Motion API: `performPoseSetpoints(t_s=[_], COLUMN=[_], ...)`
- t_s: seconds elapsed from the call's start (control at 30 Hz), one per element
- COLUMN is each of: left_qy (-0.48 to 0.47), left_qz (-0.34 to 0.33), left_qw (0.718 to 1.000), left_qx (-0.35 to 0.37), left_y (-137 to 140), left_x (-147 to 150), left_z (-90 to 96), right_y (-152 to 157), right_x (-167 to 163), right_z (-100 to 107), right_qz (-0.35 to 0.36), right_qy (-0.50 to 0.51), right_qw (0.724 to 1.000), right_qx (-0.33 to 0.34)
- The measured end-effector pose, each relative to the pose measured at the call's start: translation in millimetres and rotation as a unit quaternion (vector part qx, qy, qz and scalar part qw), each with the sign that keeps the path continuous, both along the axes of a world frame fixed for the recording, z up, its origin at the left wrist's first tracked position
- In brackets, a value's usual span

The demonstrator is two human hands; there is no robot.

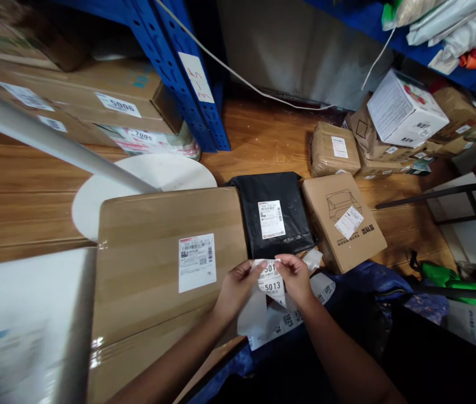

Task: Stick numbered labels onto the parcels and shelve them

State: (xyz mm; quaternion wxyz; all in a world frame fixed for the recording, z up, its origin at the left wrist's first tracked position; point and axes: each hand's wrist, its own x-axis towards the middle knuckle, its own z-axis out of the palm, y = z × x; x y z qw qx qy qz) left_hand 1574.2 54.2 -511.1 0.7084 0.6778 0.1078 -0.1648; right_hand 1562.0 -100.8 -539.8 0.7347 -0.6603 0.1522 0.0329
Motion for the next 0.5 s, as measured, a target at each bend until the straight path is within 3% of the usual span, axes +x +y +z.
performPoseSetpoints(t_s=[0.27,0.43,0.5], left_qy=[0.027,0.074,0.074], left_qz=[-0.070,-0.173,-0.225], left_qw=[0.982,0.971,0.957], left_qx=[0.172,0.148,0.170], left_y=[1,5,9], left_x=[-40,-43,-45], left_z=[-34.2,-39.2,-38.3], right_y=[4,3,-3], right_x=[-34,-26,-17], right_z=[-52,-79,-91], right_qz=[-0.034,-0.095,-0.130], right_qy=[0.001,-0.012,-0.025], right_qw=[0.997,0.991,0.985], right_qx=[-0.066,-0.096,-0.111])
